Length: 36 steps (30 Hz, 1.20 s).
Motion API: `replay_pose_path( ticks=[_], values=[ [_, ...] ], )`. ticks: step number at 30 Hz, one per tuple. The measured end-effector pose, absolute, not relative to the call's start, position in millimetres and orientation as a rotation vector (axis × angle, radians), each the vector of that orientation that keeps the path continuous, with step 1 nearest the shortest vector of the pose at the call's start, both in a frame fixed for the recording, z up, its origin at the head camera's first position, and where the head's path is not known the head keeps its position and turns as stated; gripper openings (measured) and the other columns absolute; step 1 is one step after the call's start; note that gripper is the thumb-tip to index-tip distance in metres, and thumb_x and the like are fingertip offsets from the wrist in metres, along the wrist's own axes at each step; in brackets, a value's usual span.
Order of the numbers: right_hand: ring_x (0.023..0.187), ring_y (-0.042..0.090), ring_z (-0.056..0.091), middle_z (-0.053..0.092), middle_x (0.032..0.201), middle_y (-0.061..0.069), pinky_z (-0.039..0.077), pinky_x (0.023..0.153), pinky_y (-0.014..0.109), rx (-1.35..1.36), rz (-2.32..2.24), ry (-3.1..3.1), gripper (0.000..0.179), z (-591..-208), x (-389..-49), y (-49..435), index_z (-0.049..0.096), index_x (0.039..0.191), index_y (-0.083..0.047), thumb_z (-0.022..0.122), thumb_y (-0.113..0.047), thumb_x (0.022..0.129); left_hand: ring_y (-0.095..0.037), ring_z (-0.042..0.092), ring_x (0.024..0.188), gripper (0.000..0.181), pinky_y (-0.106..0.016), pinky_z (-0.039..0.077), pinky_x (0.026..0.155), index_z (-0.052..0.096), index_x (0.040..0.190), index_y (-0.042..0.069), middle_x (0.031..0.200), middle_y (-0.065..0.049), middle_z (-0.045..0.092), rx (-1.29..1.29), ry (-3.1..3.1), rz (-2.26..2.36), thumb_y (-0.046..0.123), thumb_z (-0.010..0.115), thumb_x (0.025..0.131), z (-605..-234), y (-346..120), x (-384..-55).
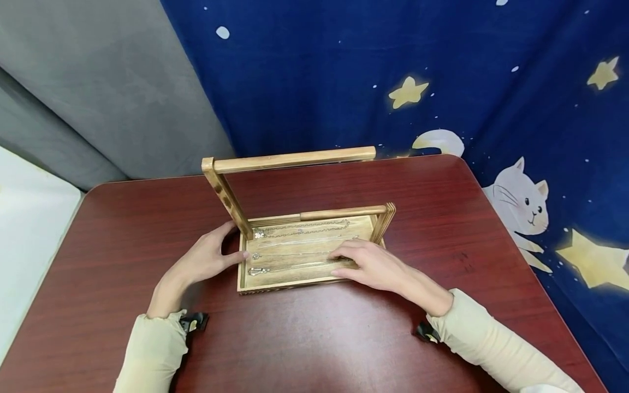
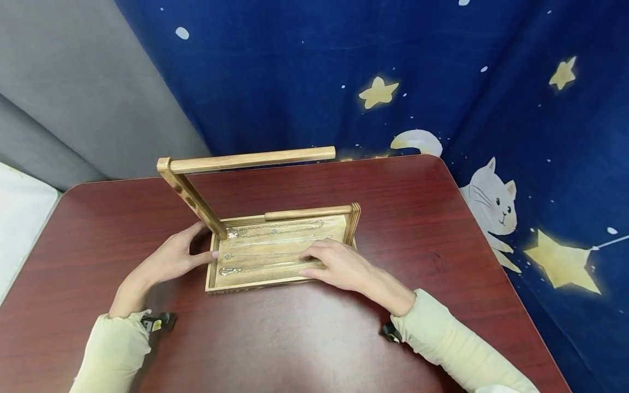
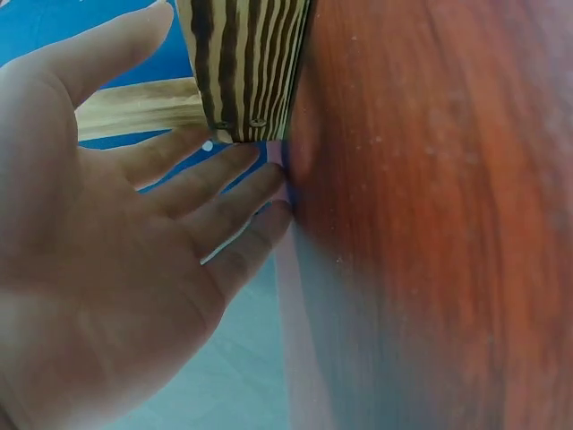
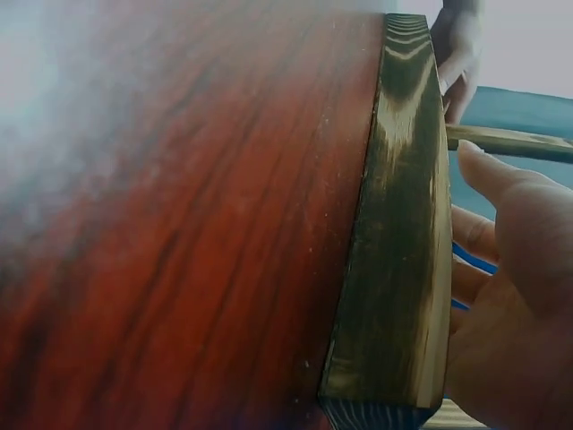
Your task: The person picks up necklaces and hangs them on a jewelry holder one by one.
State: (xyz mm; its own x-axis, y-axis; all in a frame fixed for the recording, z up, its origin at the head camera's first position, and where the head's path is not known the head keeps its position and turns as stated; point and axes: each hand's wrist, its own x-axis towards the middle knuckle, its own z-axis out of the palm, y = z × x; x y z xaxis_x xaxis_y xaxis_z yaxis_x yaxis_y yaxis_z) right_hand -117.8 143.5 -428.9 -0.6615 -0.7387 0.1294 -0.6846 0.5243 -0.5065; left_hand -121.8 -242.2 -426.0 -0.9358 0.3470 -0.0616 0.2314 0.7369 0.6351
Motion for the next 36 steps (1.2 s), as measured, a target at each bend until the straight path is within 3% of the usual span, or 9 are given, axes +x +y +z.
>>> replay_pose_path(
  ticks=[11,19,31,36],
  values=[
    [0.101,0.010,0.063,0.069,0.108,-0.006,0.051,0.086,0.031,-1.226,-0.824,2.674,0.023,-430.8,-121.3,131.9,0.073,0.114,-0.016,0.073,-0.024,0.092,-0.032,0.039,0.139,0.073,-0.053,0.032,0.109,0.040,0.149,0.007,0.145,-0.014,0.051,0.432,2.685,1.067,0.028,0.076,0.090,-428.3,-245.9,-127.8],
    [0.090,0.010,0.063,0.069,0.104,-0.005,0.051,0.080,0.028,-1.156,-0.872,2.643,0.024,-433.0,-122.7,122.9,0.073,0.111,-0.015,0.077,-0.023,0.089,-0.033,0.038,0.140,0.073,-0.054,0.034,0.108,0.042,0.150,0.013,0.146,-0.013,0.050,0.409,2.683,1.060,0.029,0.078,0.088,-426.9,-244.0,-132.2],
    [0.087,0.006,0.064,0.069,0.097,-0.009,0.051,0.079,0.023,-0.994,-0.901,2.698,0.023,-439.9,-122.7,112.4,0.075,0.106,-0.018,0.081,-0.024,0.085,-0.034,0.041,0.137,0.070,-0.054,0.035,0.107,0.046,0.148,0.016,0.142,-0.012,0.055,0.395,2.695,1.049,0.029,0.079,0.087,-426.6,-241.5,-134.4],
    [0.079,0.004,0.061,0.066,0.092,-0.012,0.049,0.070,0.023,-0.926,-0.870,2.737,0.018,-440.0,-122.1,106.2,0.077,0.100,-0.022,0.082,-0.026,0.083,-0.033,0.041,0.137,0.069,-0.054,0.035,0.107,0.046,0.148,0.015,0.142,-0.011,0.054,0.412,2.690,1.063,0.027,0.079,0.088,-426.8,-240.3,-135.5]
  ],
)
